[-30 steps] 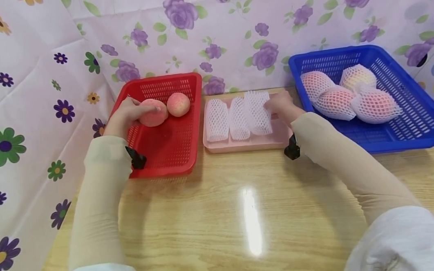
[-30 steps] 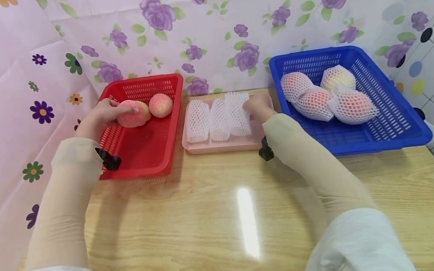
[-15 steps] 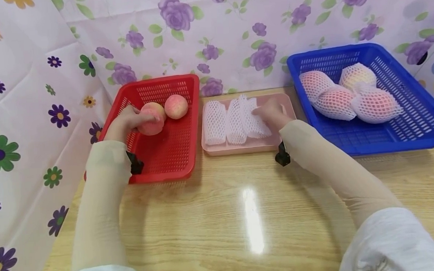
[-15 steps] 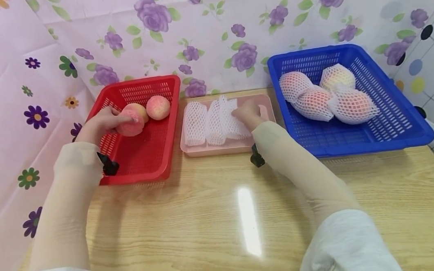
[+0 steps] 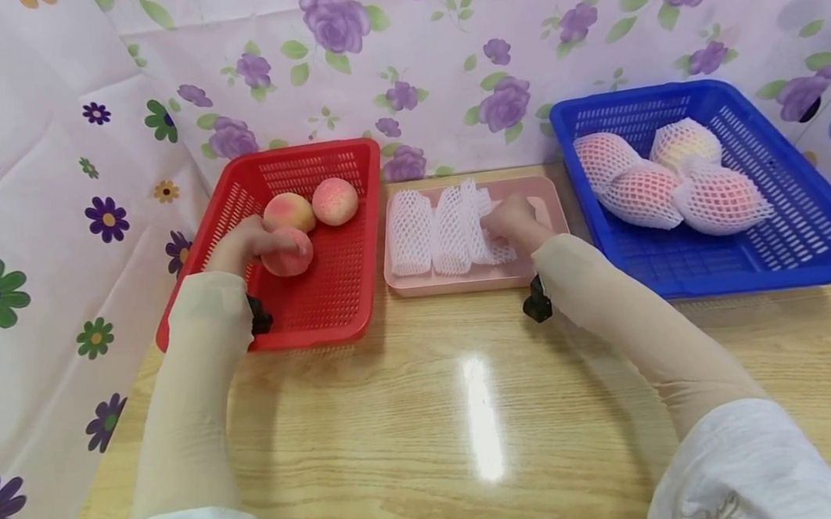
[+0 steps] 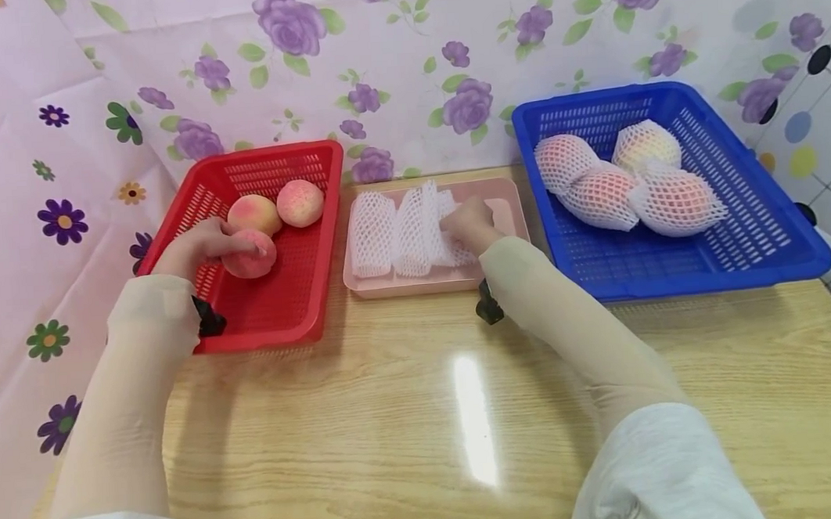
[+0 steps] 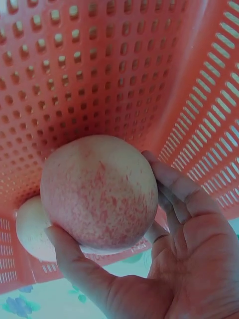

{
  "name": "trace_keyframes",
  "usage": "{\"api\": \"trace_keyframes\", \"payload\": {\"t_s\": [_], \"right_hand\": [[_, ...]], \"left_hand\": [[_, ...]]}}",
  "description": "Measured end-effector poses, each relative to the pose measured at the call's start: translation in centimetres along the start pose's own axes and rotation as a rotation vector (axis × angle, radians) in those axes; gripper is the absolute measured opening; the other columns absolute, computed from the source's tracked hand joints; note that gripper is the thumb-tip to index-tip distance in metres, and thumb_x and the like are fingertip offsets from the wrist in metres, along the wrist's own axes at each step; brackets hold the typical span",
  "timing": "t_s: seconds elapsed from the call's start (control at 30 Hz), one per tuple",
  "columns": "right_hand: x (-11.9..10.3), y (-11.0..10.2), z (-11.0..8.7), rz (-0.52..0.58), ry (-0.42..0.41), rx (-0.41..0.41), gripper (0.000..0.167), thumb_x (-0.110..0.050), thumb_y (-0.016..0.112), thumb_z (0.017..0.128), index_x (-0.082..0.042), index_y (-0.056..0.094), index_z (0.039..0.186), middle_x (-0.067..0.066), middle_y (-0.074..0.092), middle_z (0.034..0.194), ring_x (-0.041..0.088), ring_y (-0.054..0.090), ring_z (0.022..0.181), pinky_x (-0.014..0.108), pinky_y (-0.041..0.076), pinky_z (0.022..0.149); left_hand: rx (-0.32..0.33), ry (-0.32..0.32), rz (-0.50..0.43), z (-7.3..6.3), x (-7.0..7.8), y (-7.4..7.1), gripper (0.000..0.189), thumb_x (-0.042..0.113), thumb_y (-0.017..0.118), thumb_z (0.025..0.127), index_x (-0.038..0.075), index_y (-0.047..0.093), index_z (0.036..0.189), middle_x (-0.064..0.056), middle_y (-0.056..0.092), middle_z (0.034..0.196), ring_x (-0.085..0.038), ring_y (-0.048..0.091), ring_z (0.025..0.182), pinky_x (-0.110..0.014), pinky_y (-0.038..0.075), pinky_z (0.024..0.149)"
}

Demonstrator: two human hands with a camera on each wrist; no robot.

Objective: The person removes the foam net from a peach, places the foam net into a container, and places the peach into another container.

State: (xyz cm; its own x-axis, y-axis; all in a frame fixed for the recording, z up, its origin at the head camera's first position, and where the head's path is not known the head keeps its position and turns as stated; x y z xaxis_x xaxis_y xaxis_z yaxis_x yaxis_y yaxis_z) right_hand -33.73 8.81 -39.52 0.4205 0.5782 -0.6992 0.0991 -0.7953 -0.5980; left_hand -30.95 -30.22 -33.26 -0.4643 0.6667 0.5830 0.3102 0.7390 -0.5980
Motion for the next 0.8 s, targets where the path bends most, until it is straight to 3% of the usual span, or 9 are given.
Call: {"api": "trace_keyframes", "payload": {"t_s": [0.17,0.27,0.33,0.43,0.5,0.57,0.63,0.73,0.8], "right_hand": [[0.1,0.2,-0.3,0.054,-0.004,-0.038,0.013,-0.006,0.056,0.078,-0.007,0.050,0.067,0.001,0.052,0.055,0.015,0.052,0.053,0.022,0.044,0.049],[0.0,-0.1,-0.6,0.058,-0.019,-0.051,0.013,-0.006,0.054,0.077,-0.008,0.048,0.066,0.001,0.051,0.056,0.015,0.051,0.056,0.023,0.043,0.050],[-0.1,-0.5,-0.8,0.070,-0.027,-0.064,0.015,-0.006,0.054,0.076,-0.009,0.046,0.063,0.000,0.049,0.056,0.015,0.051,0.056,0.022,0.043,0.050],[-0.1,-0.8,-0.9,0.096,-0.032,-0.077,0.015,-0.006,0.054,0.074,-0.008,0.049,0.061,0.000,0.049,0.053,0.015,0.049,0.053,0.022,0.043,0.049],[-0.1,-1.0,-1.0,0.136,-0.027,-0.092,0.010,-0.007,0.055,0.078,-0.002,0.061,0.071,0.005,0.061,0.061,0.016,0.057,0.057,0.024,0.052,0.056],[-0.1,-1.1,-1.1,0.177,-0.018,-0.107,0.020,-0.009,0.057,0.083,0.005,0.066,0.092,0.014,0.071,0.079,0.021,0.066,0.069,0.028,0.057,0.068],[-0.2,-1.2,-1.3,0.206,-0.003,-0.126,0.036,-0.013,0.058,0.088,0.010,0.059,0.115,0.021,0.070,0.104,0.025,0.069,0.087,0.032,0.057,0.082],[-0.3,-1.2,-1.4,0.244,0.027,-0.151,0.044,-0.015,0.056,0.090,0.009,0.049,0.127,0.022,0.063,0.120,0.026,0.066,0.098,0.033,0.054,0.090],[-0.4,-1.4,-1.3,0.255,0.031,-0.163,0.045,-0.014,0.054,0.091,0.008,0.046,0.130,0.022,0.061,0.123,0.025,0.064,0.098,0.034,0.053,0.092]], "left_hand": [[-0.074,-0.119,-0.231,-0.8,-0.7,0.8,0.086,0.038,0.085,0.066,0.023,0.037,0.136,-0.003,0.047,0.129,-0.027,0.047,0.121,-0.049,0.041,0.105],[-0.079,-0.105,-0.219,-1.2,-0.4,0.8,0.087,0.035,0.084,0.067,0.023,0.035,0.138,-0.005,0.046,0.132,-0.029,0.047,0.121,-0.050,0.041,0.105],[-0.079,-0.129,-0.233,-1.4,-0.2,0.8,0.091,0.034,0.086,0.064,0.025,0.034,0.138,-0.004,0.045,0.134,-0.029,0.048,0.121,-0.051,0.042,0.104],[-0.084,-0.131,-0.181,-1.3,0.2,0.8,0.091,0.035,0.085,0.065,0.024,0.032,0.138,-0.005,0.042,0.134,-0.030,0.045,0.122,-0.051,0.040,0.106],[-0.092,-0.174,-0.218,-1.4,0.2,1.0,0.096,0.034,0.087,0.061,0.028,0.031,0.138,-0.002,0.039,0.137,-0.028,0.043,0.124,-0.050,0.040,0.106],[-0.096,-0.187,-0.221,-1.5,0.3,1.2,0.097,0.034,0.087,0.061,0.028,0.030,0.138,-0.002,0.037,0.138,-0.028,0.042,0.125,-0.049,0.040,0.107],[-0.095,-0.230,-0.272,-1.8,0.2,1.4,0.102,0.033,0.089,0.057,0.031,0.029,0.139,0.000,0.035,0.141,-0.028,0.042,0.127,-0.049,0.040,0.106],[-0.089,-0.272,-0.350,-2.1,0.0,1.5,0.102,0.031,0.090,0.055,0.035,0.031,0.138,0.002,0.036,0.141,-0.027,0.042,0.128,-0.049,0.041,0.105],[-0.084,-0.223,-0.289,-1.9,0.1,1.1,0.093,0.032,0.087,0.062,0.029,0.034,0.138,0.000,0.038,0.138,-0.028,0.042,0.126,-0.050,0.041,0.106]]}}
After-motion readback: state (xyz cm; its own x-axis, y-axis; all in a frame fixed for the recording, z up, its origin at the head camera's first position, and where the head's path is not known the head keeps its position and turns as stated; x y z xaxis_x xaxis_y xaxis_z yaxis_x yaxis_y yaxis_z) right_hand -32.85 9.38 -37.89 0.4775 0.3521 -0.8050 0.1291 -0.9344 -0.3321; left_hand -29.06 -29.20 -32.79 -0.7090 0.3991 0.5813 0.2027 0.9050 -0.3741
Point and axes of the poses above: each hand's wrist, its own z-axis towards the middle knuckle, its own y-axis out of the palm, x = y × z, the point moved 5 cm from there along z, towards the middle knuckle
